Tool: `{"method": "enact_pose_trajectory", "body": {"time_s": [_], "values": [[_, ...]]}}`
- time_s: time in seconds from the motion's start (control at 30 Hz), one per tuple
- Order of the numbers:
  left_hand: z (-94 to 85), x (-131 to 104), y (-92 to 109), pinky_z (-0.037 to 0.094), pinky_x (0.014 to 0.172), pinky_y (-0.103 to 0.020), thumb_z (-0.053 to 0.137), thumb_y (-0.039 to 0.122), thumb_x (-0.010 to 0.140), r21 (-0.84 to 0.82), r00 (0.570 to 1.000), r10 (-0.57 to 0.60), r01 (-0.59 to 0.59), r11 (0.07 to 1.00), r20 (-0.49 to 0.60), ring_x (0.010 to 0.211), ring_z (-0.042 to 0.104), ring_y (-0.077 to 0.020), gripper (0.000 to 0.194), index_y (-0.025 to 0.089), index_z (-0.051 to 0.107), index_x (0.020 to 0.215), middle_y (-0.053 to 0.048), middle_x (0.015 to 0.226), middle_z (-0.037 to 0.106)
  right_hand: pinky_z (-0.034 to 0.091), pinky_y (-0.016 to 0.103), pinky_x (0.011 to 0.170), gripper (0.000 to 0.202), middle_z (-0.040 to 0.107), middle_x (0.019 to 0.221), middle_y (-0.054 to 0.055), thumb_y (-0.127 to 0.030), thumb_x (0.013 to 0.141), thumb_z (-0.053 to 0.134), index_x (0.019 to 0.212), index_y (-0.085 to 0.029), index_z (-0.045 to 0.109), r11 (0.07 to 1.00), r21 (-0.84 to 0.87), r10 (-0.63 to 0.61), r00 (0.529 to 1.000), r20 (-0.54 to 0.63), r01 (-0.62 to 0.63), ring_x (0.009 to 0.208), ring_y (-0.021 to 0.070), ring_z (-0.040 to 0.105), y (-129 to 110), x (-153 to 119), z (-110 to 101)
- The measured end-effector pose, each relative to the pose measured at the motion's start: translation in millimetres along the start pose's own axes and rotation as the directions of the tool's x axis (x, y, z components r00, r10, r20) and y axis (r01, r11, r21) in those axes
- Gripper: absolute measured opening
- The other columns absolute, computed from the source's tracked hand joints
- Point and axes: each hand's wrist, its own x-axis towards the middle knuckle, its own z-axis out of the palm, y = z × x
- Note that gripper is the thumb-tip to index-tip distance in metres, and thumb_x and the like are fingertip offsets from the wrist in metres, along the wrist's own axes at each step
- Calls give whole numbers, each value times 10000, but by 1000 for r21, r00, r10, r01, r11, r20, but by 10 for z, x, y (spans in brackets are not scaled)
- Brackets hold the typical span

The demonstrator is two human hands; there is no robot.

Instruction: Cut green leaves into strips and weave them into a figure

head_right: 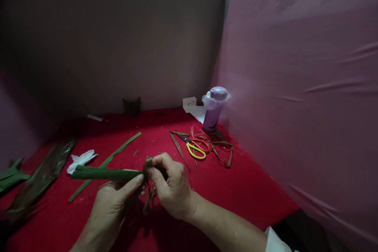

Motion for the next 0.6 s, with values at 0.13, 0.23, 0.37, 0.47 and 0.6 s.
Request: {"method": "enact_pose_trajectory", "body": {"time_s": [0.13, 0.23, 0.37, 0.47, 0.6], "values": [[0, -12, 4, 500, 649, -244, 783, 246, 591, -10, 1000, -25, 25, 1000, 8, 667, 624, -147, 219, 130, 705, 760, -24, 708, 718, 358, 209, 524, 51, 499, 654, -28, -189, 840, 555, 821, -170, 512, 996, -78, -48, 998, 48, 52, 549, 87, 444, -12, 8, -11], [6, -11, 3, 498, 641, -231, 791, 256, 577, 18, 1000, -19, 19, 1000, 6, 662, 626, -145, 222, 130, 711, 741, -25, 695, 721, 318, 206, 484, 89, 425, 598, -56, -156, 826, 560, 818, -180, 474, 988, -111, -103, 992, 80, 111, 489, 75, 399, -12, -1, 0], [12, -5, 4, 492, 599, -215, 799, 272, 557, 76, 1000, -6, 8, 997, -24, 637, 623, -144, 234, 124, 715, 718, -40, 706, 730, 279, 201, 448, 165, 345, 573, -80, -82, 825, 499, 912, -195, 418, 973, -151, -171, 985, 37, 175, 449, 75, 358, -19, -22, 18], [27, -16, 24, 493, 593, -226, 796, 275, 557, 82, 1000, -17, 19, 996, -19, 625, 620, -147, 230, 124, 712, 709, -43, 699, 726, 273, 205, 436, 193, 311, 550, -93, -103, 836, 499, 958, -200, 384, 970, -179, -163, 987, 13, 162, 428, 80, 344, -16, -33, 26], [36, -37, 43, 498, 596, -243, 794, 276, 558, 70, 1000, -23, 24, 997, -12, 621, 621, -156, 227, 124, 712, 704, -44, 691, 721, 325, 208, 447, 186, 390, 532, -86, -152, 866, 489, 1009, -186, 375, 984, -149, -94, 995, 32, 98, 434, 93, 415, 2, -41, 31]]}}
